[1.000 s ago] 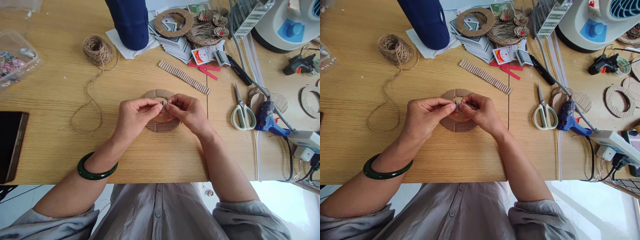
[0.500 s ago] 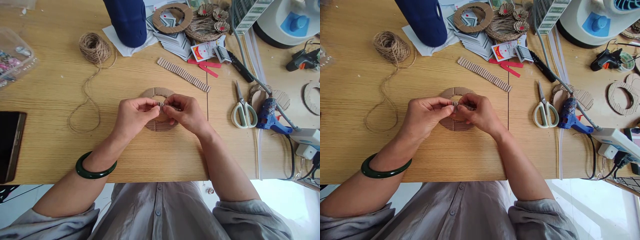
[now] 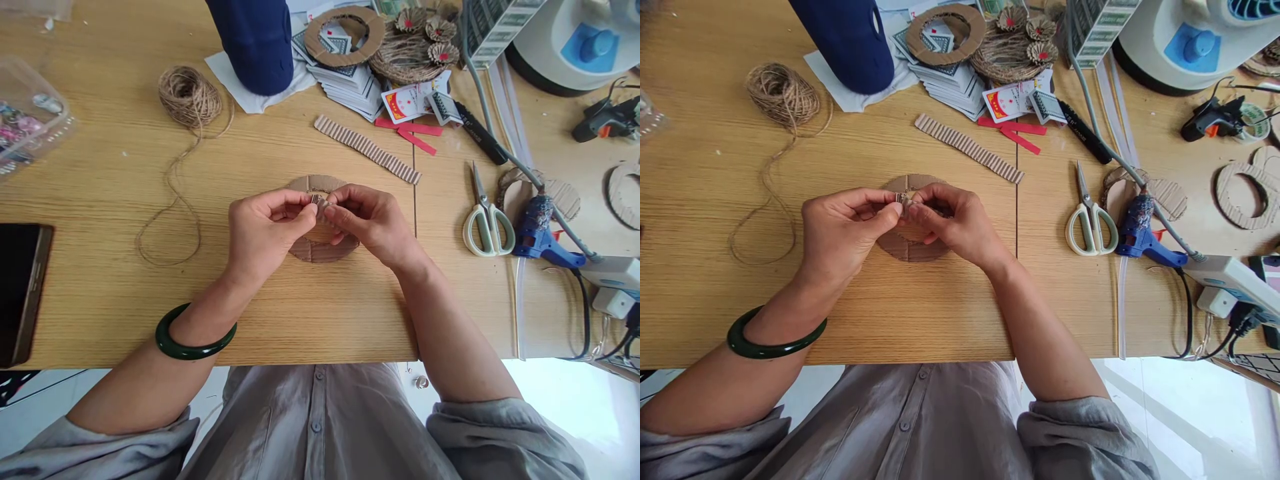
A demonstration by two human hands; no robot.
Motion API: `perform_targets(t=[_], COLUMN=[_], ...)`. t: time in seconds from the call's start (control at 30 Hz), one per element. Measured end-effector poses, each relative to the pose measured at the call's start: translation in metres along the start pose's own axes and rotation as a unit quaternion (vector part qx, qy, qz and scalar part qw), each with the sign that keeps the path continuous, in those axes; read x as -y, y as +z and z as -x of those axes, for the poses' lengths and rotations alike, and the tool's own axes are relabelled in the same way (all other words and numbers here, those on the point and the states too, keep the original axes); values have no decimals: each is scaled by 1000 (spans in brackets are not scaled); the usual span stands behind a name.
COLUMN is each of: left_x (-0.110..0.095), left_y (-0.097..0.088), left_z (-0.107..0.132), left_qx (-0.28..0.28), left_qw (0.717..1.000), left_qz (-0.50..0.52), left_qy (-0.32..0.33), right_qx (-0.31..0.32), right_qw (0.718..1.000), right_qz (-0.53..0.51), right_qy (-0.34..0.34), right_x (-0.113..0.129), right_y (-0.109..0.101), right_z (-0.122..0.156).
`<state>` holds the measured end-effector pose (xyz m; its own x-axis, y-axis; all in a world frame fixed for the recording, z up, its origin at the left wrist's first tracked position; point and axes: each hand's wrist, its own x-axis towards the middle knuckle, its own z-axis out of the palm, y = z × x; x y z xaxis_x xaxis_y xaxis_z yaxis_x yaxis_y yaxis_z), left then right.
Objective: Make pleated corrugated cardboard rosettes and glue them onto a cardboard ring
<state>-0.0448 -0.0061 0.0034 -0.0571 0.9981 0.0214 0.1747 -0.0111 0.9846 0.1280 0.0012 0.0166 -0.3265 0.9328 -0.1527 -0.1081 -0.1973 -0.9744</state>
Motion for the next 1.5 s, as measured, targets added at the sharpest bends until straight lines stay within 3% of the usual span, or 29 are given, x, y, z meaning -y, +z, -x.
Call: perform_targets(t=[0.2, 0.53, 0.8, 1.23, 1.5], left_x=[2, 0, -2, -4, -9], left_y=[0, 0, 1, 1, 0], left_z=[-2, 0, 2, 3, 4], left_qx=[-18, 1, -6, -4, 0], left_qw=[1000, 1000, 999, 997, 997], left_qz=[-4, 3, -26, -63, -66], left_qy=[21, 7, 21, 45, 48], right_qx=[-17, -36, -22, -23, -54], right_qw=[1000, 998, 998, 1000, 998], right_qz=[15, 41, 50, 8, -15], right_qy=[14, 16, 26, 15, 32], right_x=[1, 4, 6, -6, -6], right_y=[1, 3, 3, 2, 5], right_z=[1, 3, 4, -1, -1])
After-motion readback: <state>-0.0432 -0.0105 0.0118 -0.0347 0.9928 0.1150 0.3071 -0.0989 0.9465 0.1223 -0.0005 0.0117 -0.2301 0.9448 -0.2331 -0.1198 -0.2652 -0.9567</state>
